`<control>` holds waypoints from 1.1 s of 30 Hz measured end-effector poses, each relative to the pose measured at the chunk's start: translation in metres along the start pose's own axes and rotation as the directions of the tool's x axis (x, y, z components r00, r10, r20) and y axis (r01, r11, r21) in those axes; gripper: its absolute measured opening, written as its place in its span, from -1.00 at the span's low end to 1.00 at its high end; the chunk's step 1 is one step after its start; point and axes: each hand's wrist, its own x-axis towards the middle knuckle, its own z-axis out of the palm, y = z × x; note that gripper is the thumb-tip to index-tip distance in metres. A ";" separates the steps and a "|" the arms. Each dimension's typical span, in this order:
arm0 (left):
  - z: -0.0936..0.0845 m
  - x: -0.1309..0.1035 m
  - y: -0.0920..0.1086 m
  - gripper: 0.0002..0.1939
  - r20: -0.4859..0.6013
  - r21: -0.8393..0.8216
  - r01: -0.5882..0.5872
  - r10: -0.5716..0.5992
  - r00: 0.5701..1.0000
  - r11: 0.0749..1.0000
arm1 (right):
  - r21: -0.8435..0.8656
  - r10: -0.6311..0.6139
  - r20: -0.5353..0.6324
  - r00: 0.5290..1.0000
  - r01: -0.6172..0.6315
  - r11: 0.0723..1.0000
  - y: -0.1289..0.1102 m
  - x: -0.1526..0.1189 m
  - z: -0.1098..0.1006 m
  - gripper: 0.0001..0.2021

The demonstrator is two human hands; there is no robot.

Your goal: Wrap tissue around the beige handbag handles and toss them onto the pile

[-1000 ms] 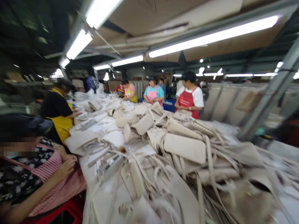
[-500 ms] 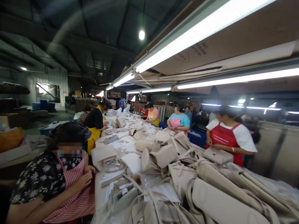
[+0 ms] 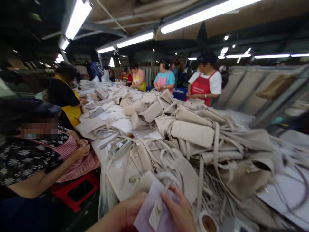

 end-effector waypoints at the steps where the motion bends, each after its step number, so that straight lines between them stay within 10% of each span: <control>1: 0.002 0.001 -0.011 -0.75 0.029 0.028 0.109 -0.110 0.994 0.994 | 0.061 0.022 0.008 1.000 -0.022 0.998 -0.002 -0.007 0.000 -0.45; 4: 0.003 0.007 -0.018 -0.80 0.072 0.106 0.262 -0.271 0.960 0.959 | 0.213 0.058 0.027 0.998 -0.063 0.975 -0.018 -0.016 0.001 -0.49; 12: 0.002 0.021 -0.005 -0.71 0.022 0.189 0.255 -0.263 0.964 0.948 | 0.312 0.069 0.018 0.997 -0.071 0.947 -0.033 -0.013 0.001 -0.61; 20: 0.033 0.026 -0.017 -0.76 -0.071 0.092 0.269 -0.263 0.962 0.959 | 0.585 0.136 -0.103 0.985 -0.051 0.809 0.009 -0.057 -0.022 -0.42; 33: 0.055 0.032 -0.017 -0.73 -0.087 0.082 0.186 -0.179 0.980 0.979 | 0.700 0.257 -0.152 0.954 -0.080 0.710 0.041 -0.077 0.014 -0.48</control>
